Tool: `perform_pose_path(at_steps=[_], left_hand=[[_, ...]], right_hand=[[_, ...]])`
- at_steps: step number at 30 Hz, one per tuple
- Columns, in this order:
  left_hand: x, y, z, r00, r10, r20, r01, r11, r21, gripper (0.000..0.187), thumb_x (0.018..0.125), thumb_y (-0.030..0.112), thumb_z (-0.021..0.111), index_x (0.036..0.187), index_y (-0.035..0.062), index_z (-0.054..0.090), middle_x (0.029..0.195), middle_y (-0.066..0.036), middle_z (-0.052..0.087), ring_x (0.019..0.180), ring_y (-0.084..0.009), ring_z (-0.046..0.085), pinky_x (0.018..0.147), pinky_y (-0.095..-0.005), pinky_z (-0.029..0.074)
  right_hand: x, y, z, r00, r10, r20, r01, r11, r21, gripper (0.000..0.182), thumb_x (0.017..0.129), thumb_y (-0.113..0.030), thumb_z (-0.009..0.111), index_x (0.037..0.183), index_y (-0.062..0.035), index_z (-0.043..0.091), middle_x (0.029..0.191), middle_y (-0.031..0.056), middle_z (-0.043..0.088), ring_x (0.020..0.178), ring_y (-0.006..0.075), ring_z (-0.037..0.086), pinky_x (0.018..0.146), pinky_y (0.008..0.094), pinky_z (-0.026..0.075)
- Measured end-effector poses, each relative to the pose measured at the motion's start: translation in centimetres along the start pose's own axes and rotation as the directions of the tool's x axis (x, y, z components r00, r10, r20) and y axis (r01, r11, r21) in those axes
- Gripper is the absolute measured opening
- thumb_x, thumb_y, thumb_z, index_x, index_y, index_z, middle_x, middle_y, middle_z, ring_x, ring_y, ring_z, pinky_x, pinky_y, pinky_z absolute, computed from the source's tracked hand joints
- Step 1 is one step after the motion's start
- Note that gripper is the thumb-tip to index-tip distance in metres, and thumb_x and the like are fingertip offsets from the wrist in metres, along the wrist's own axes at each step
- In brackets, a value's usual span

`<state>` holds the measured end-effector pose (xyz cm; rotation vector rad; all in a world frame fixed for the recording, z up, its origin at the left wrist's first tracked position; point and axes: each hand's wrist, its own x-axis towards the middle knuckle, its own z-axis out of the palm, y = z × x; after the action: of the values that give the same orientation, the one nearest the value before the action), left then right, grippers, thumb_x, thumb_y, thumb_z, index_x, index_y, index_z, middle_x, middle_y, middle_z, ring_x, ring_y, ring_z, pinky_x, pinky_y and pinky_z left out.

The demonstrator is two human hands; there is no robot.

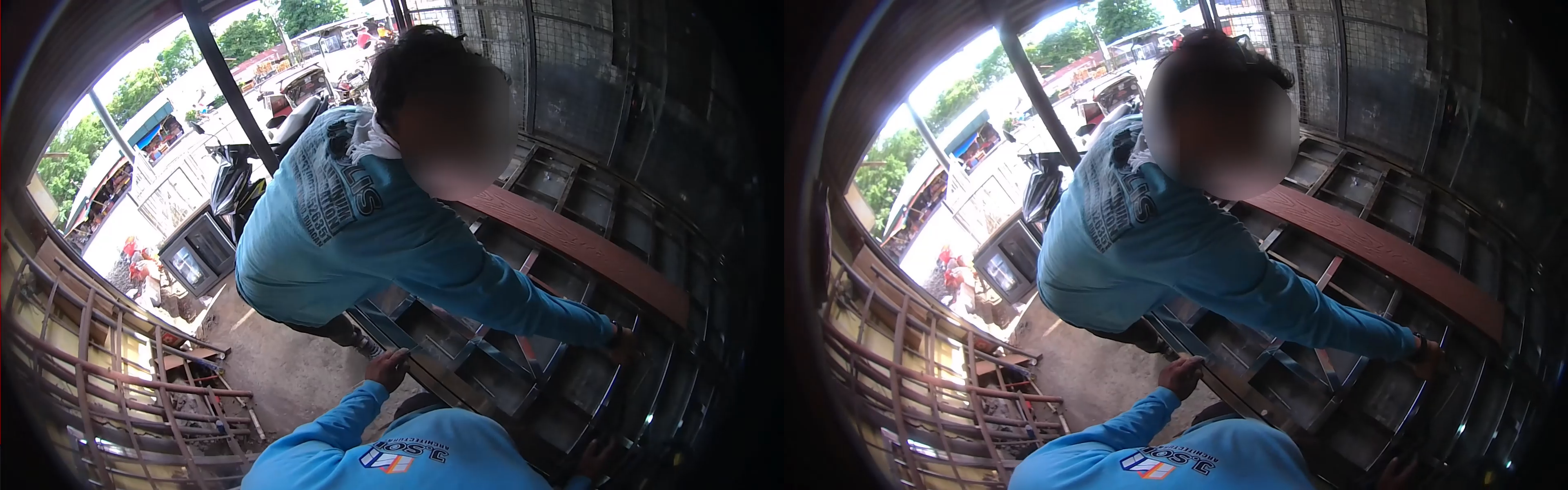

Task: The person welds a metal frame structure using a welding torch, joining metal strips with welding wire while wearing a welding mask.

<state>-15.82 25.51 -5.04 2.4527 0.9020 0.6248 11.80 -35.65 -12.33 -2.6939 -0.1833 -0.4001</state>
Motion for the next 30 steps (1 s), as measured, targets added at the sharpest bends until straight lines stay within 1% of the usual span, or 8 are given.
perform_pose_path(at_steps=[3, 9, 15, 18, 21, 24, 27, 30], left_hand=[[0.1, 0.5, -0.7, 0.998, -0.024, 0.05, 0.022, 0.999, 0.038, 0.03, 0.087, 0.024, 0.071, 0.117, 0.0203, 0.072, 0.099, -0.012, 0.071, 0.093, -0.0358, 0.069, 0.078, -0.0459, 0.056], [0.0, 0.0, -0.6, 0.999, -0.009, 0.041, 0.007, 0.999, 0.039, 0.03, 0.088, 0.025, 0.071, 0.118, 0.0215, 0.072, 0.104, -0.011, 0.073, 0.096, -0.0344, 0.071, 0.081, -0.0448, 0.057], [0.0, -0.4, -0.7, 0.997, -0.033, 0.066, 0.031, 0.999, 0.032, 0.031, 0.088, 0.025, 0.071, 0.119, 0.0219, 0.072, 0.111, -0.01, 0.074, 0.101, -0.0338, 0.071, 0.085, -0.0434, 0.058], [0.1, -0.2, -0.4, 0.998, -0.021, 0.054, 0.018, 0.999, 0.041, 0.031, 0.088, 0.025, 0.071, 0.119, 0.022, 0.072, 0.11, -0.011, 0.074, 0.101, -0.0343, 0.071, 0.085, -0.0438, 0.058], [0.3, -0.5, 0.2, 0.996, -0.045, 0.074, 0.041, 0.998, 0.048, 0.031, 0.089, 0.025, 0.071, 0.119, 0.0221, 0.072, 0.11, -0.011, 0.074, 0.1, -0.0345, 0.071, 0.085, -0.0436, 0.058], [0.2, -1.0, 0.4, 1.0, 0.011, 0.025, -0.011, 1.0, 0.01, 0.03, 0.089, 0.025, 0.071, 0.118, 0.022, 0.072, 0.104, -0.011, 0.074, 0.096, -0.0344, 0.071, 0.082, -0.0442, 0.058], [0.4, -1.3, 0.0, 0.998, 0.037, 0.046, -0.038, 0.999, 0.02, 0.029, 0.088, 0.025, 0.071, 0.118, 0.022, 0.072, 0.097, -0.01, 0.072, 0.091, -0.0341, 0.07, 0.078, -0.045, 0.058], [0.4, -1.1, -0.1, 0.998, 0.052, 0.028, -0.054, 0.998, 0.044, 0.029, 0.088, 0.025, 0.071, 0.117, 0.0218, 0.072, 0.092, -0.01, 0.07, 0.087, -0.0341, 0.07, 0.075, -0.0455, 0.057]], right_hand=[[-0.1, -0.7, -0.7, 1.0, -0.014, 0.007, 0.014, 0.997, -0.076, 0.061, 0.094, -0.03, 0.067, 0.144, 0.0006, 0.048, 0.142, 0.025, 0.055, 0.132, 0.0409, 0.052, 0.112, 0.0483, 0.042], [-0.1, -4.1, -2.3, 0.993, 0.104, 0.048, -0.108, 0.99, 0.089, 0.062, 0.093, -0.03, 0.067, 0.144, -0.0013, 0.048, 0.14, 0.0242, 0.056, 0.132, 0.0404, 0.052, 0.112, 0.048, 0.041], [-0.1, -2.4, -1.5, 0.994, 0.083, 0.068, -0.085, 0.996, 0.031, 0.062, 0.093, -0.029, 0.067, 0.145, -0.0022, 0.048, 0.141, 0.0236, 0.056, 0.134, 0.0396, 0.051, 0.113, 0.0469, 0.04], [0.0, -5.0, -1.7, 0.99, 0.068, -0.123, -0.027, 0.952, 0.305, 0.048, 0.089, -0.04, 0.073, 0.122, -0.0045, 0.067, 0.109, 0.0183, 0.072, 0.094, 0.0374, 0.067, 0.09, 0.0522, 0.054], [0.2, -0.1, 1.9, 0.996, 0.091, -0.001, -0.084, 0.925, 0.371, 0.062, 0.093, -0.028, 0.067, 0.146, -0.0024, 0.047, 0.142, 0.0233, 0.055, 0.135, 0.0381, 0.051, 0.114, 0.0465, 0.04], [0.2, -0.3, 0.6, 0.989, 0.123, 0.086, -0.13, 0.988, 0.078, 0.063, 0.093, -0.025, 0.066, 0.148, -0.0016, 0.045, 0.143, 0.0232, 0.055, 0.136, 0.0363, 0.05, 0.114, 0.045, 0.04], [0.2, 1.1, 1.7, 0.996, 0.063, 0.068, -0.079, 0.96, 0.268, 0.063, 0.094, -0.02, 0.066, 0.149, -0.0009, 0.043, 0.143, 0.0233, 0.056, 0.136, 0.0345, 0.051, 0.114, 0.0438, 0.04], [-0.1, 0.4, 1.3, 0.973, 0.169, 0.158, -0.217, 0.901, 0.376, 0.064, 0.094, -0.017, 0.065, 0.151, -0.0008, 0.041, 0.146, 0.0228, 0.053, 0.138, 0.033, 0.05, 0.115, 0.043, 0.039]])
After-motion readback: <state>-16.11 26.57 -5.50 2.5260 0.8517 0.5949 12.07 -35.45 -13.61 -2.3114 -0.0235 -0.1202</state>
